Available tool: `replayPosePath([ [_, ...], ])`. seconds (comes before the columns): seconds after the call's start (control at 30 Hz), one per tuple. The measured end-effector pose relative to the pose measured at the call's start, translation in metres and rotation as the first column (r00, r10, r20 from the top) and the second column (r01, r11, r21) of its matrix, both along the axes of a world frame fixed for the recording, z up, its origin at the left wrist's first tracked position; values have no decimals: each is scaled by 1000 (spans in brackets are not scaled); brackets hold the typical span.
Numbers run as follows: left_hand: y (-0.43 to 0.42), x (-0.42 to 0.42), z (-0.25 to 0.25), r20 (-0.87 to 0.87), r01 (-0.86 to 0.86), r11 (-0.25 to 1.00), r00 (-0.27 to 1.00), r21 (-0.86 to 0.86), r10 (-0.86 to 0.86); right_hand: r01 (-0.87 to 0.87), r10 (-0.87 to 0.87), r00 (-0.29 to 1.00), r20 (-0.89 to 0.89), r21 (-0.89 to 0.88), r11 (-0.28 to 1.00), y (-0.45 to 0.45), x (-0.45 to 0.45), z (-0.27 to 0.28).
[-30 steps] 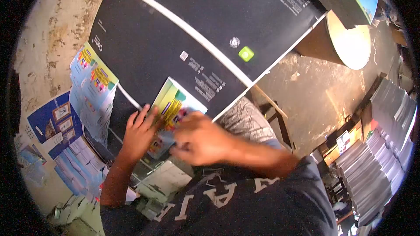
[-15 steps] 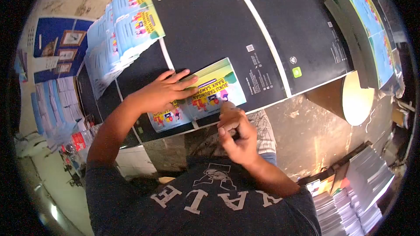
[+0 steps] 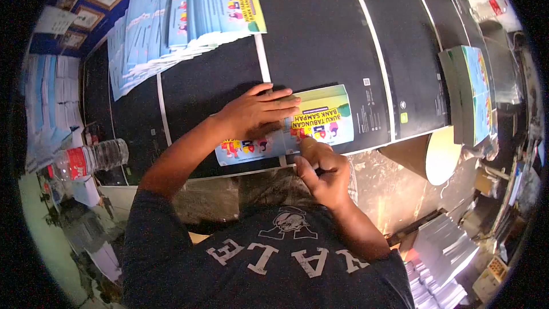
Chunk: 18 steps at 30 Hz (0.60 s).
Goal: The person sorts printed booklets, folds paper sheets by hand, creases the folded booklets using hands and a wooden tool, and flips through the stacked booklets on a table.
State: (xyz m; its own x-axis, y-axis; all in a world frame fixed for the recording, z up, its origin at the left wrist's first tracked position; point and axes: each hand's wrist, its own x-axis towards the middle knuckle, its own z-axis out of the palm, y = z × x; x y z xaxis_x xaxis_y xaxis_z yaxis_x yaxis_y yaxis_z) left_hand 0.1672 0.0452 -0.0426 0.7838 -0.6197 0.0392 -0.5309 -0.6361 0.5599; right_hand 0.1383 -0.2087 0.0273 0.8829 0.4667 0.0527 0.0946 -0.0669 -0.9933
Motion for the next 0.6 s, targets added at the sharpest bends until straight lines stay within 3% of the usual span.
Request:
replayPosePath([
  [0.07,1,1,-4,42,-16,1000,999,-20,16,-66,65,997,47,15,998,20,1,31],
  [0.1,1,0,-6,82,-17,999,996,-47,21,-156,146,950,276,12,988,28,-1,49],
  [0.13,1,-1,-8,119,-18,997,993,-70,27,-300,260,923,283,110,947,36,-3,67],
  [0.2,1,-3,-12,139,-34,996,989,-77,44,-251,279,943,180,-164,954,42,-9,-3],
  [0.23,1,-2,-16,150,-8,996,988,-87,21,-219,222,975,20,-98,971,42,-13,4],
  [0.33,-2,2,-28,187,-10,994,982,-111,31,-230,230,972,46,-6,973,41,-16,-4],
  [0.4,4,5,-28,168,-25,990,985,-137,48,-333,332,943,38,55,941,33,-14,-10],
  [0.47,5,4,-25,181,-46,992,981,-114,66,-290,299,954,-31,161,943,34,-22,-11],
  [0.53,4,4,-24,180,-30,992,982,-120,51,-286,290,956,-47,73,955,39,-30,-8],
  [0.6,7,4,-22,189,-53,991,979,-126,76,-382,395,903,169,-108,918,44,-24,-5],
])
